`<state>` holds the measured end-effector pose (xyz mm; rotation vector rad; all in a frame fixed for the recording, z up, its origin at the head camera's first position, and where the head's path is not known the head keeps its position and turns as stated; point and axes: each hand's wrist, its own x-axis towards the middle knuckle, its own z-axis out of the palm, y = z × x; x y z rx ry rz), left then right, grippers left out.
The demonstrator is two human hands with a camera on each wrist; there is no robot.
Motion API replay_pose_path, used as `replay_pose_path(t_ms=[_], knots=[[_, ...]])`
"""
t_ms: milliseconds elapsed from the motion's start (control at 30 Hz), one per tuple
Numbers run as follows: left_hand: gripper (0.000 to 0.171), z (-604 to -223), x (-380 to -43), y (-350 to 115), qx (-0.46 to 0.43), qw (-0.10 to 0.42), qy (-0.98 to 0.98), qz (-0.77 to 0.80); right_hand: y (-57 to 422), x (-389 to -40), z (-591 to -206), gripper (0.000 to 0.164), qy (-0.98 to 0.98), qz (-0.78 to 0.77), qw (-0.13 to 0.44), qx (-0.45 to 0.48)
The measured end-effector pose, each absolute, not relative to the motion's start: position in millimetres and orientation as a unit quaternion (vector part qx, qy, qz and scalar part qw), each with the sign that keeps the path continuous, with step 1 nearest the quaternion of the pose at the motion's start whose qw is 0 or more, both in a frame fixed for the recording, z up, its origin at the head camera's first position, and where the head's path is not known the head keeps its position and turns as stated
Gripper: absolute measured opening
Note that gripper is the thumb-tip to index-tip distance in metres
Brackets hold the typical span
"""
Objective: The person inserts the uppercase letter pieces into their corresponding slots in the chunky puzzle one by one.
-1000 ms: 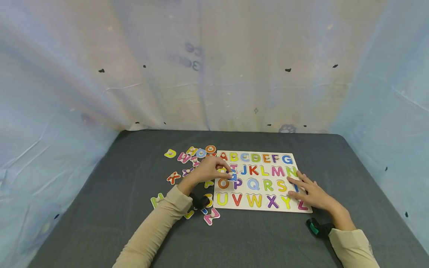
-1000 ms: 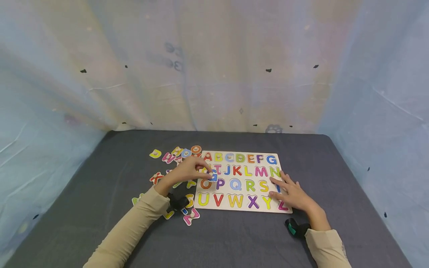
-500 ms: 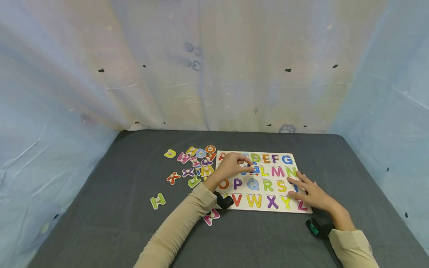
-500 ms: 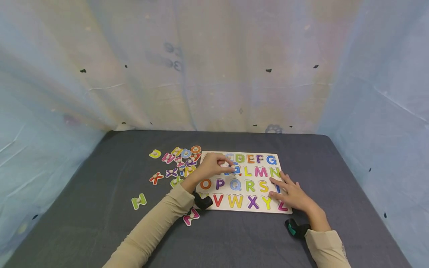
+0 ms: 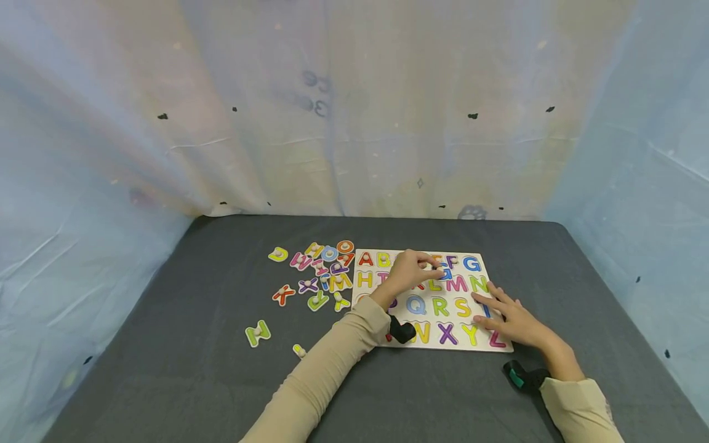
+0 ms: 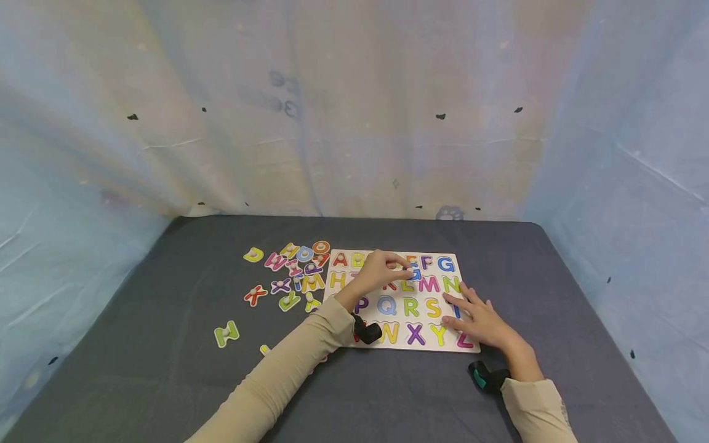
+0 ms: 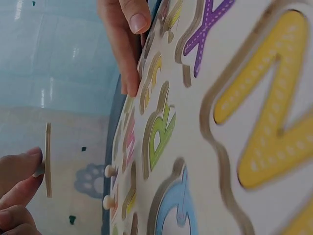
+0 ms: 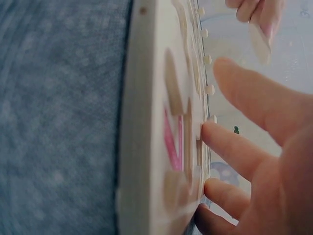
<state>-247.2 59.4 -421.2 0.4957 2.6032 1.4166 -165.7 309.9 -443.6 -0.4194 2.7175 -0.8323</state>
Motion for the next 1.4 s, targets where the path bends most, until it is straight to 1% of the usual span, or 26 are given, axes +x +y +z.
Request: replay_pose_path(t_ms=[167, 300, 500, 667, 867, 1033, 1200, 1300, 1400], knots=[[0.018, -424.5, -252.1, 77.0, 0.145, 0.077, 0.857, 0.488, 309.2, -166.0, -442.8, 0.068, 0.935, -0.293, 0.135, -0.148], [0.020, -430.3, -257.5, 91.0, 0.139, 0.084, 0.852, 0.498, 309.1, -165.4, -441.5, 0.068, 0.935, -0.295, 0.135, -0.145], [0.021, -435.6, -261.9, 105.8, 0.122, 0.071, 0.858, 0.493, 308.1, -164.8, -442.2, 0.068, 0.932, -0.301, 0.135, -0.148], [0.021, -436.5, -263.1, 110.2, 0.104, 0.069, 0.866, 0.483, 302.0, -163.8, -440.8, 0.072, 0.924, -0.321, 0.137, -0.158], [0.021, -435.7, -263.1, 111.3, 0.111, 0.071, 0.868, 0.478, 295.0, -163.4, -438.3, 0.077, 0.925, -0.322, 0.136, -0.151], [0.018, -434.8, -263.9, 110.4, 0.113, 0.061, 0.875, 0.467, 287.3, -160.3, -437.6, 0.076, 0.922, -0.327, 0.137, -0.157], [0.016, -432.4, -265.5, 110.5, 0.107, 0.060, 0.881, 0.458, 281.1, -157.8, -438.4, 0.074, 0.922, -0.323, 0.122, -0.178], [0.017, -432.8, -267.5, 113.9, 0.104, 0.059, 0.888, 0.444, 279.7, -156.9, -439.3, 0.073, 0.921, -0.323, 0.114, -0.186], [0.016, -435.4, -269.8, 120.5, 0.092, 0.060, 0.898, 0.426, 279.7, -156.1, -440.1, 0.072, 0.919, -0.326, 0.118, -0.191]])
